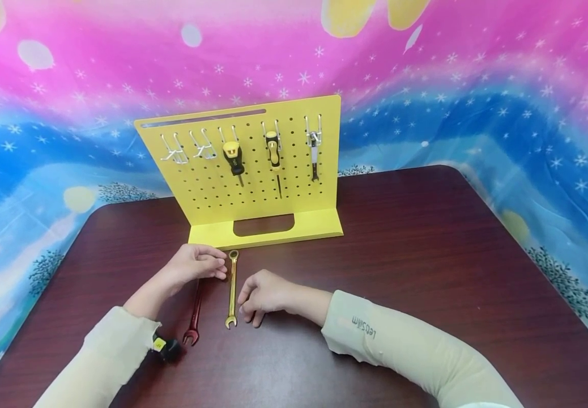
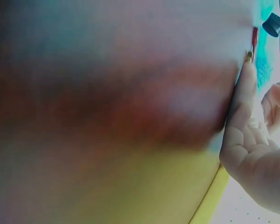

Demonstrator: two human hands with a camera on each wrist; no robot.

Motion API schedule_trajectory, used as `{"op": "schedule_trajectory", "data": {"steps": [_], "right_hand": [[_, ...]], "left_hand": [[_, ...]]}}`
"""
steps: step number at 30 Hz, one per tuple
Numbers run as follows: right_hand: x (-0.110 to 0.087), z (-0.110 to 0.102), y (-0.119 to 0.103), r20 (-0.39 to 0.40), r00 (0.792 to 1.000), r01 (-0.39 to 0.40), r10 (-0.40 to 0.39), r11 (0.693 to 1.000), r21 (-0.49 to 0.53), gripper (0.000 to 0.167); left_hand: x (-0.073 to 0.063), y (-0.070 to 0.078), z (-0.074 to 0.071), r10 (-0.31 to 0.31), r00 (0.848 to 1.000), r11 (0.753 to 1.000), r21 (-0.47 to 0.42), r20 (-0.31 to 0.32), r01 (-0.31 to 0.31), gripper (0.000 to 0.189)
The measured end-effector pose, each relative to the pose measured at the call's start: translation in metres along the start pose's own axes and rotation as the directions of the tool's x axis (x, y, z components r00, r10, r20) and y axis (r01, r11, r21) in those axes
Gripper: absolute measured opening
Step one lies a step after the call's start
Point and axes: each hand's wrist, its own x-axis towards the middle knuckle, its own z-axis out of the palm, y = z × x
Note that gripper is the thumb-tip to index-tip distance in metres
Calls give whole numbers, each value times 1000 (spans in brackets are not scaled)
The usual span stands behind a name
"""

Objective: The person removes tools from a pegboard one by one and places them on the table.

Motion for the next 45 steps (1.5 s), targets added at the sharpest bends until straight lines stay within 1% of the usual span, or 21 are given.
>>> {"op": "schedule_trajectory", "data": {"steps": [2, 4, 8, 10, 13, 16, 19, 21, 24, 27, 30, 34, 37, 40, 44, 45], "right_hand": [[1, -5, -1, -20, 1000, 12, -12, 1000, -24, 12], [1, -9, -3, -37, 999, 19, -21, 999, -47, 13], [3, -19, -5, -78, 996, 41, -45, 998, -51, 18], [3, -25, -5, -95, 993, 59, -64, 997, -53, 20], [4, -34, -6, -128, 988, 79, -87, 995, -68, 21], [4, -42, -7, -165, 982, 84, -97, 993, -89, 21], [5, -50, -9, -202, 974, 85, -100, 993, -83, 21], [6, -55, -10, -223, 969, 88, -105, 993, -83, 22], [7, -62, -11, -251, 962, 93, -108, 993, -73, 24], [9, -68, -13, -275, 955, 98, -113, 993, -68, 25], [13, -73, -14, -306, 945, 104, -119, 992, -65, 23], [19, -81, -17, -345, 930, 111, -126, 992, -62, 22], [24, -84, -19, -376, 918, 121, -126, 992, -39, 25], [29, -87, -21, -410, 902, 146, -137, 989, -10, 27], [37, -89, -23, -458, 873, 186, -167, 982, -4, 28], [39, -89, -24, -469, 866, 197, -173, 980, 2, 29]], "left_hand": [[0, 5, -4, 25, 1000, 1000, 17, -2, -25, 30], [1, 12, -9, 50, 999, 998, 39, -16, -49, 32], [2, 27, -19, 99, 994, 992, 86, -48, -95, 37], [4, 35, -24, 113, 991, 988, 111, -69, -105, 38], [7, 48, -30, 141, 985, 984, 123, -101, -128, 39], [9, 61, -36, 168, 974, 981, 127, -153, -150, 39], [10, 73, -39, 204, 957, 976, 115, -207, -183, 41], [11, 80, -41, 223, 945, 974, 91, -239, -207, 41], [13, 88, -41, 240, 930, 971, 47, -277, -236, 42], [15, 95, -40, 259, 917, 964, 18, -303, -267, 43], [18, 100, -37, 292, 900, 951, -7, -324, -311, 43], [26, 105, -31, 331, 877, 931, -31, -348, -363, 41], [32, 109, -27, 343, 868, 924, -39, -358, -381, 40], [38, 113, -23, 351, 859, 915, -57, -374, -399, 39], [43, 119, -19, 354, 842, 900, -95, -408, -425, 35], [44, 120, -18, 353, 840, 897, -107, -412, -429, 34]]}}
